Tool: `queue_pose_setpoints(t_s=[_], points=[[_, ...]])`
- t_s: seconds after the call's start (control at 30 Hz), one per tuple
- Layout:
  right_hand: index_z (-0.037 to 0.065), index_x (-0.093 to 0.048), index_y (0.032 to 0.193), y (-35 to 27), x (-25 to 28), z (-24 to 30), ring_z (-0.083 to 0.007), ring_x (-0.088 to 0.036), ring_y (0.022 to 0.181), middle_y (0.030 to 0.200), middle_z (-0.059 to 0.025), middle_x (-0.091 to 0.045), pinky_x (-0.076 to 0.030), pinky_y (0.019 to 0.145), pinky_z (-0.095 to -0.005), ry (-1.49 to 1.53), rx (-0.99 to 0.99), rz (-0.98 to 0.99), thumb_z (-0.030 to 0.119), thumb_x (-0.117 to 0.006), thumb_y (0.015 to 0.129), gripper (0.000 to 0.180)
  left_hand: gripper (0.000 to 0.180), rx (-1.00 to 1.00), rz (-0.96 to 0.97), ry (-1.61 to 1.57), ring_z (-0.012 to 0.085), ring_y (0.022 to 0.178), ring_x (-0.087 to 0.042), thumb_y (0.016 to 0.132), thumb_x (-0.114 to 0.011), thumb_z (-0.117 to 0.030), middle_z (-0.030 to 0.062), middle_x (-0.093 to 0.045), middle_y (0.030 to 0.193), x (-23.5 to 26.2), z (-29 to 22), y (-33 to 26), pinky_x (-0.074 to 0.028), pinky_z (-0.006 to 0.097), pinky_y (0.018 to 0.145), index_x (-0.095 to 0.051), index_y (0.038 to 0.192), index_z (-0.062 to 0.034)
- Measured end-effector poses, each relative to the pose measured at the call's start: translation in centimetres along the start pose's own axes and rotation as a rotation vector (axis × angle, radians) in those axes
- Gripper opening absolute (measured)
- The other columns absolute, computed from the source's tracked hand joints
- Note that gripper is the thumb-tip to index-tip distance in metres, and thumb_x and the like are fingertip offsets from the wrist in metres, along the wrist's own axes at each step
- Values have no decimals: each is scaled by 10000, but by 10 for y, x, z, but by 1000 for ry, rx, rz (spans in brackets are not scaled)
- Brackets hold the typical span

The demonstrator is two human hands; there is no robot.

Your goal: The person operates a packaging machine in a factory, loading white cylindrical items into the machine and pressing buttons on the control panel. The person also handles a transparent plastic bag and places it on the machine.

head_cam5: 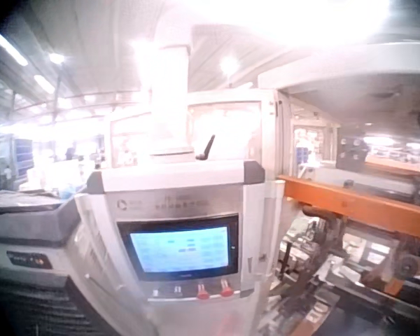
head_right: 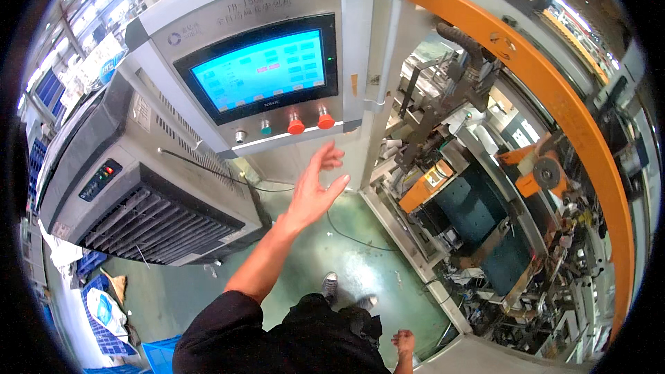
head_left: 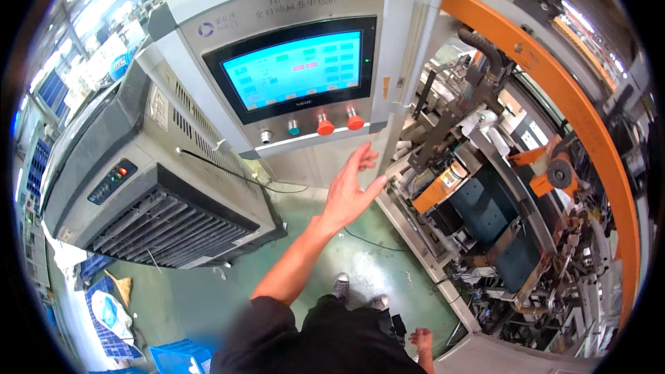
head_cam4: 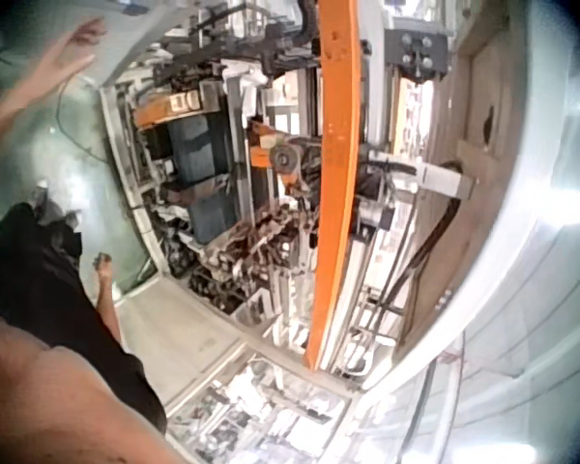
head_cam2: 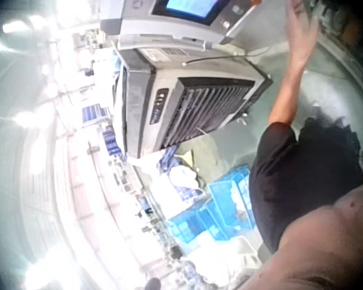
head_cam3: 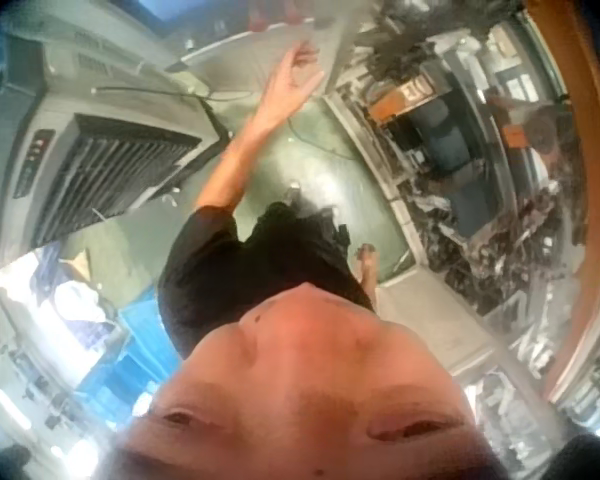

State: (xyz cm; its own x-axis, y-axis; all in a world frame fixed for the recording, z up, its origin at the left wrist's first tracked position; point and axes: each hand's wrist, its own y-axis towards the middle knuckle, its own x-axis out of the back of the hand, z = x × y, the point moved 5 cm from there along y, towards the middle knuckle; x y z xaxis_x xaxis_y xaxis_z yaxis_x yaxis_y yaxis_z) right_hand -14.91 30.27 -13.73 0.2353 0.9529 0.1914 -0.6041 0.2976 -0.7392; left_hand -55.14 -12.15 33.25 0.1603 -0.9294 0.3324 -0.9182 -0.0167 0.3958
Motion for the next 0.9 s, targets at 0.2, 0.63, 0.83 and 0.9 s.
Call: queue_pose_setpoints(t_s=[0.2,0.63,0.83,0.9], points=[[25,-530,924,50,-15,101,-202,-612,534,727,-120,-621,-474,458,-314,-78,88,43,208,-516,894,186,992,-140,-203,391,219,691,-615,774,-660,-186,79,-641,899,19,-16,60,-487,327,583,79,1404,16],[46,-473,775,138,33,110,-146,-463,438,569,-56,-490,-405,358,-295,-10,-79,337,183,-572,849,185,969,85,-332,671,240,508,-591,792,-647,-247,35,-605,586,31,-29,102,-455,355,510,55,1421,-22],[9,-517,930,147,23,139,-196,-573,464,637,-90,-565,-440,387,-301,-193,-24,120,212,-487,888,210,962,158,-305,809,234,456,-568,782,-654,-268,25,-569,525,30,-27,107,-435,366,465,17,1425,-18],[6,-516,957,149,9,147,-194,-589,486,680,-100,-594,-460,412,-304,-266,-21,140,198,-468,901,206,963,156,-297,812,230,452,-565,780,-656,-270,23,-562,518,29,-26,108,-435,364,462,12,1426,-20]])
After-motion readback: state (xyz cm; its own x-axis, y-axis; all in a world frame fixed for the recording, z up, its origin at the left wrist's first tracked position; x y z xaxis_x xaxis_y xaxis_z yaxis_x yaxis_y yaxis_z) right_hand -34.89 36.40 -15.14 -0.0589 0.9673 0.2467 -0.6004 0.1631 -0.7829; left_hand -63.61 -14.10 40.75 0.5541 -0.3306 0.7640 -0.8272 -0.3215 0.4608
